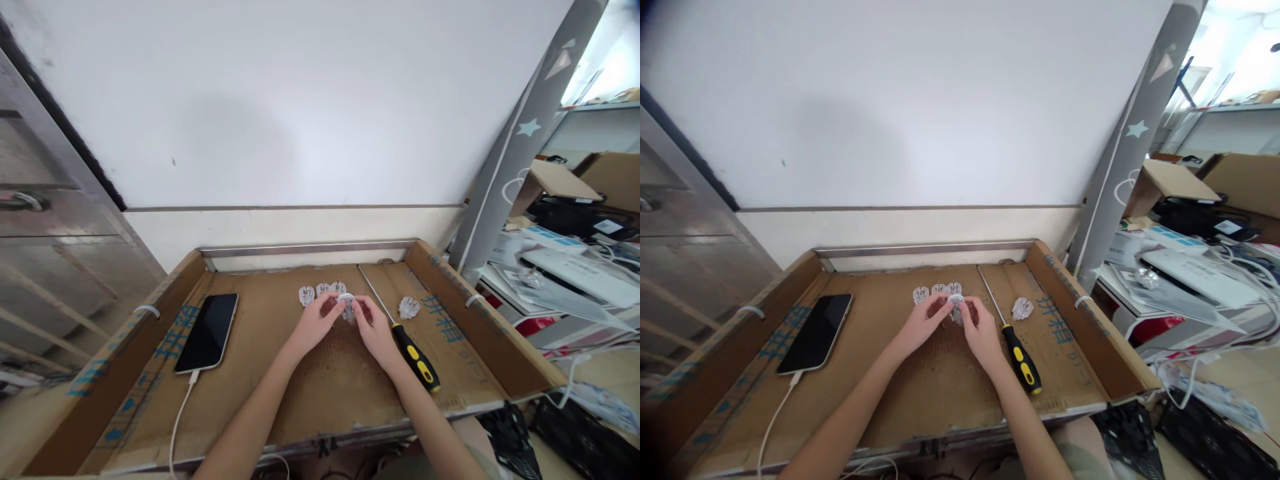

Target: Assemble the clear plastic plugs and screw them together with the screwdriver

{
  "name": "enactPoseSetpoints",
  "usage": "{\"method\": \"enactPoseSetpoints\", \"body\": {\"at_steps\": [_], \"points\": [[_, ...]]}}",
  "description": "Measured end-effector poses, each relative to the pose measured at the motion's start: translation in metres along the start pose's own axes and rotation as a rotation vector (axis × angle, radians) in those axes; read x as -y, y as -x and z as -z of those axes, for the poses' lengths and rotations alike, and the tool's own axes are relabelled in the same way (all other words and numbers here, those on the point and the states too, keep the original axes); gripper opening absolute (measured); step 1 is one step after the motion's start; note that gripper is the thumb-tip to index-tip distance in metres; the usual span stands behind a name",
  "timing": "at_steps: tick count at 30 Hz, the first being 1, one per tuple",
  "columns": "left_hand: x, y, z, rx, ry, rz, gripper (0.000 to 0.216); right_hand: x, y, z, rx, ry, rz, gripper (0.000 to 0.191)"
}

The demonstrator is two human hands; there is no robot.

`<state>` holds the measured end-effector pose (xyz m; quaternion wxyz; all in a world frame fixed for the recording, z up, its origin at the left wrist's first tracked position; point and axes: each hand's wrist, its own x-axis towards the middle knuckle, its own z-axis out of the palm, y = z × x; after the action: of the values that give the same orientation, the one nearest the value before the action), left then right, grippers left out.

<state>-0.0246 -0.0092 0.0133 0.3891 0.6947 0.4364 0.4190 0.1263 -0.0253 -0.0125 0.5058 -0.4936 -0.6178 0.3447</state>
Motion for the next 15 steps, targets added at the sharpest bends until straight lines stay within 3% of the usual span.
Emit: {"method": "enactPoseSetpoints", "body": {"at_steps": [15], "points": [[-0.0007, 0.001, 0.0001, 0.05, 0.012, -0.015, 0.027, -0.0035, 0.0, -0.0018, -0.019, 0.053, 0.031, 0.039]]}}
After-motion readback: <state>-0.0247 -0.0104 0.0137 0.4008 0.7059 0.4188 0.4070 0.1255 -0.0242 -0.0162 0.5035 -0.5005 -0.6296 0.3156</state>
